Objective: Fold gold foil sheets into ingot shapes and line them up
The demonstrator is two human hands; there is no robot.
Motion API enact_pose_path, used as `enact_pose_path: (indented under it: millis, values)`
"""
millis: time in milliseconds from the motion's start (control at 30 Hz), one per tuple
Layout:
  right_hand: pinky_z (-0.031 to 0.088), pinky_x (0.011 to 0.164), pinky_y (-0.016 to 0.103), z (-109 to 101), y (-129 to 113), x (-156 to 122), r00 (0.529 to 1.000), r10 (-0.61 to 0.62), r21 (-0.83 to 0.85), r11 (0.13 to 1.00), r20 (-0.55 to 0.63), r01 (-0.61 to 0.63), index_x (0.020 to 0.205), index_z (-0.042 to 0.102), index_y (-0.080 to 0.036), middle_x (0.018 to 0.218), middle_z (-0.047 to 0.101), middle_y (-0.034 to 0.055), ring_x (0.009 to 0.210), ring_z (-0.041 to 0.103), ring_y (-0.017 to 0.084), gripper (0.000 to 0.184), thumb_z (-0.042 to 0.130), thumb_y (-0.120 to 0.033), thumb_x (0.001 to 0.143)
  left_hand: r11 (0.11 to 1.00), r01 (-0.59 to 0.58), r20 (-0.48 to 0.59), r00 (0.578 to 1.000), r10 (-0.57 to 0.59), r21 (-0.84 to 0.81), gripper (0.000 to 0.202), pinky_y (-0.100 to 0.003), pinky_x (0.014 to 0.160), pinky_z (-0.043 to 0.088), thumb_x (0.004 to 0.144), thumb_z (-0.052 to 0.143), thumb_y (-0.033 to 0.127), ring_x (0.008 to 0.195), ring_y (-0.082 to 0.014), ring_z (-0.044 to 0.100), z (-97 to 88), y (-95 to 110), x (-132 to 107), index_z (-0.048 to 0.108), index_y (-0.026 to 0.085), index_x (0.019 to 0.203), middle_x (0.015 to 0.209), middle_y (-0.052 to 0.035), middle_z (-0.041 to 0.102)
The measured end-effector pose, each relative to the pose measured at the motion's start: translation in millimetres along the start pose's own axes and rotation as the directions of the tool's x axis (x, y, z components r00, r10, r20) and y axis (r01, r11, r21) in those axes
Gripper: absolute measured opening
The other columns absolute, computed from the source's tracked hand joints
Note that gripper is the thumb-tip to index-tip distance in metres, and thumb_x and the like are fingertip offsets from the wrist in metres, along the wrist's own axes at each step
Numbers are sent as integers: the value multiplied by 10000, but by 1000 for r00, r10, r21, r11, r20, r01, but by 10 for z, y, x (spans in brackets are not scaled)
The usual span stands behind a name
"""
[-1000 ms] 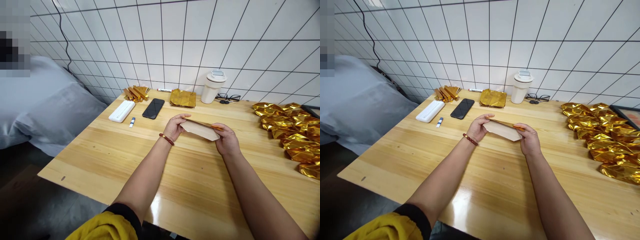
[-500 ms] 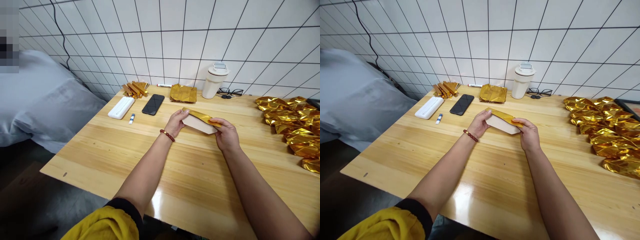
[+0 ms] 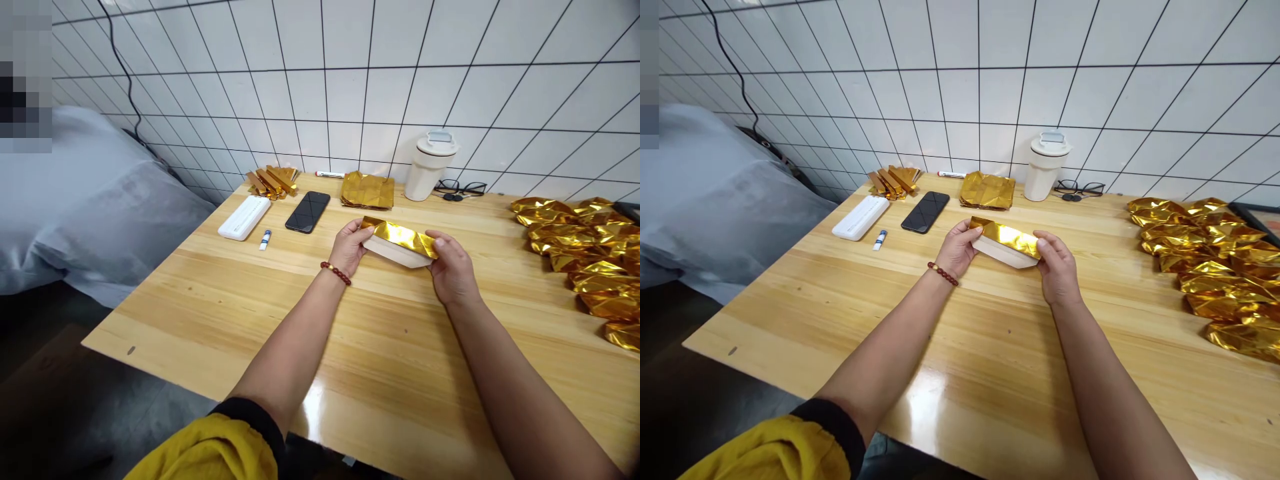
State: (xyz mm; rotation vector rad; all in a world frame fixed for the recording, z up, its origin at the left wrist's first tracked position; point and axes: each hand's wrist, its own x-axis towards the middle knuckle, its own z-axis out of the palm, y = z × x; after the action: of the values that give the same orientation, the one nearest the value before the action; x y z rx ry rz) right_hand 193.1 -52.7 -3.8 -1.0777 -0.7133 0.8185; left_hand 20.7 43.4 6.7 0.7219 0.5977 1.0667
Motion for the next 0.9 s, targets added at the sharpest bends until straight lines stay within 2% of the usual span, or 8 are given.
enact_pose_path:
  millis: [133,267,433,600,667,767,833,900]
  values:
    - [555,776,327,17,84,9,1000,30,-24,999,5,-30,869,746,-240,831,750,-5,749,676,171,368,912,-355,561,1000,-23,0,1000,23,3,454,-250,749,515,516,876,174,759,-125,665,30,21,-23,670,171,919,820,17,705]
    - [564,733,312,19,98,5,1000,26,-52,998,3,-25,808,750,-234,761,739,-16,672,659,150,339,923,-357,543,999,-15,51,999,13,33,639,-293,833,520,485,930,216,847,-159,690,60,29,-70,679,184,1073,898,-8,732]
    - [570,725,316,42,64,-17,1000,10,-41,999,1,-10,779,763,-242,790,761,-8,688,670,158,328,931,-347,517,994,11,107,994,-23,109,484,-325,847,510,470,960,279,833,-196,693,65,-31,-99,725,115,861,841,-54,747]
    - [556,668,298,45,51,-37,999,20,-66,998,29,-18,693,720,-237,720,737,-11,645,653,153,326,927,-433,534,999,3,-7,1000,-4,-34,394,-328,859,528,503,945,231,797,-177,700,44,-22,-43,724,114,808,780,-32,740]
    - [535,628,284,52,53,-49,999,18,-130,991,43,-13,676,710,-231,687,721,-14,611,631,142,349,923,-467,532,994,-1,-51,999,-5,-109,366,-338,898,528,534,932,230,842,-187,712,41,2,-17,715,122,808,778,-27,737]
    - [501,600,264,70,58,-73,991,38,-263,965,130,-2,723,741,-216,687,718,-3,597,609,128,367,912,-488,546,983,-38,-81,996,24,-178,378,-350,946,519,555,929,284,896,-199,717,48,19,-6,711,136,826,793,-25,740]
    - [481,581,259,76,62,-87,982,48,-337,942,181,16,745,752,-206,682,714,2,583,594,124,368,898,-494,568,989,-46,-62,997,38,-139,420,-361,955,517,533,939,317,905,-208,714,59,5,-23,717,139,842,799,-28,743]
    - [472,573,263,74,63,-95,980,42,-364,931,193,32,762,753,-203,686,712,6,577,588,127,365,880,-502,594,999,-27,-3,1000,27,-23,465,-376,954,515,480,956,299,928,-230,708,69,-25,-53,724,136,848,816,-41,749]
